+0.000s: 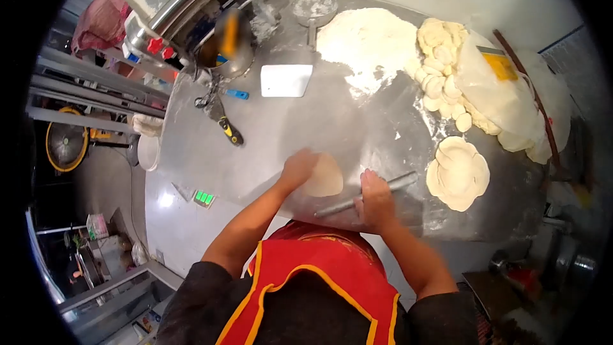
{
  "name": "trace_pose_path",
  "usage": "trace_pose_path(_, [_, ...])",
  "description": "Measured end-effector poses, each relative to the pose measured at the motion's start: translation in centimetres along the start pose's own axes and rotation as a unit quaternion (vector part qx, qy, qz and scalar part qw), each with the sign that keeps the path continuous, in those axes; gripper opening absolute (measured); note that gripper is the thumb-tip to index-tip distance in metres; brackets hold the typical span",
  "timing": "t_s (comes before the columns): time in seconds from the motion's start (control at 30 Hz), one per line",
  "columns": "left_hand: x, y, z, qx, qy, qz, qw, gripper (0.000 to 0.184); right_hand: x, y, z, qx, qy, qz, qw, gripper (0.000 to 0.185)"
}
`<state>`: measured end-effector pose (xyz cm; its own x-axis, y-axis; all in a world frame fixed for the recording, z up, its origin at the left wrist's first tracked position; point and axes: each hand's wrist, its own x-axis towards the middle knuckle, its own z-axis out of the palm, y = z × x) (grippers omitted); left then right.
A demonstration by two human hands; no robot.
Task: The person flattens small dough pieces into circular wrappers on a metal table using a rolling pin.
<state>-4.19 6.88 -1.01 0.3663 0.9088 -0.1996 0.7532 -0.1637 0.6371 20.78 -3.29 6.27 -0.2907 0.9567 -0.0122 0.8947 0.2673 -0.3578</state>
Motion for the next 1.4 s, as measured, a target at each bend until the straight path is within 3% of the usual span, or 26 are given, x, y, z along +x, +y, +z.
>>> trace_pose_path(0.03, [-0.3, 1.5, -1.1, -0.028, 0.007, -0.004, 1.0, 0.033, -0.4, 0.2, -0.4, 0.021, -0.027, 0.021, 0.999, 0.067])
trace_pose_path(0.1, [-1.0, 5.7, -4.0, -0.116, -0.08, -0.08, 0.987, 0.026, 3.3, 0.4, 1.4, -0.005, 0.063, 0.019, 0.998, 0.061])
trace_pose_path(0.2, [1.2, 9.5, -4.6, 0.07, -0.092, -0.077, 0.99, 0.026, 10.2, 0.4, 2.8, -0.03, 0.128, 0.033, 0.991, 0.055])
trace_pose_path(0.3, [2.6, 10.0, -4.2, 0.133, -0.181, -0.087, 0.971, 0.025, 10.6, 0.4, 1.9, -0.008, 0.171, 0.034, 0.985, 0.056])
trace_pose_path(0.4, [3.0, 7.7, -3.7, 0.124, -0.158, 0.084, 0.976, 0.025, 2.1, 0.2, 2.4, 0.03, 0.152, 0.005, 0.988, 0.061])
trace_pose_path(0.43, [3.6, 9.4, -4.0, 0.115, -0.188, 0.101, 0.97, 0.026, -0.4, 0.6, 2.3, 0.07, 0.135, -0.013, 0.988, 0.063])
trace_pose_path(0.53, [5.4, 16.8, -4.9, 0.088, -0.249, 0.167, 0.95, 0.028, -3.6, -1.2, -1.2, 0.098, 0.056, 0.068, 0.991, 0.069])
trace_pose_path(0.6, [7.3, 21.0, -2.6, 0.062, -0.246, 0.231, 0.939, 0.029, -4.4, -0.6, 1.1, 0.12, 0.086, 0.065, 0.987, 0.069])
trace_pose_path(0.67, [9.9, 24.1, 0.3, -0.08, -0.215, 0.267, 0.936, 0.029, -4.8, -0.1, 1.9, 0.121, 0.118, 0.054, 0.984, 0.069])
trace_pose_path(0.73, [13.3, 25.6, 3.7, -0.161, -0.21, 0.231, 0.936, 0.029, -4.8, -0.2, 1.9, 0.101, 0.157, 0.037, 0.982, 0.069])
trace_pose_path(0.77, [15.2, 26.3, 5.4, -0.2, -0.206, 0.212, 0.934, 0.029, -5.1, -0.1, 2.7, 0.093, 0.13, 0.047, 0.986, 0.068])
trace_pose_path(0.87, [21.5, 29.6, 10.8, -0.036, -0.042, 0.278, 0.959, 0.02, -5.2, 0.1, 2.4, 0.071, 0.166, 0.032, 0.983, 0.068])
trace_pose_path(0.97, [25.1, 32.4, 15.1, -0.086, 0.081, 0.395, 0.911, 0.019, -5.1, 0.5, 3.7, 0.076, 0.175, 0.022, 0.981, 0.064])
trace_pose_path(1.07, [25.8, 36.6, 16.7, 0.038, 0.036, 0.283, 0.958, 0.016, -5.5, 0.5, 4.9, 0.121, 0.162, 0.022, 0.979, 0.061])
trace_pose_path(1.17, [27.2, 36.7, 20.7, 0.043, 0.139, 0.244, 0.959, 0.016, -5.8, 0.5, 5.4, 0.13, 0.144, 0.009, 0.981, 0.061])
trace_pose_path(1.3, [24.8, 35.2, 18.8, -0.036, 0.246, 0.377, 0.892, 0.021, -5.9, 0.9, 6.4, 0.121, 0.126, -0.007, 0.985, 0.062])
trace_pose_path(1.4, [23.2, 31.5, 15.6, -0.2, 0.144, 0.27, 0.931, 0.027, -5.9, 0.9, 6.9, 0.12, 0.125, 0.001, 0.985, 0.063])
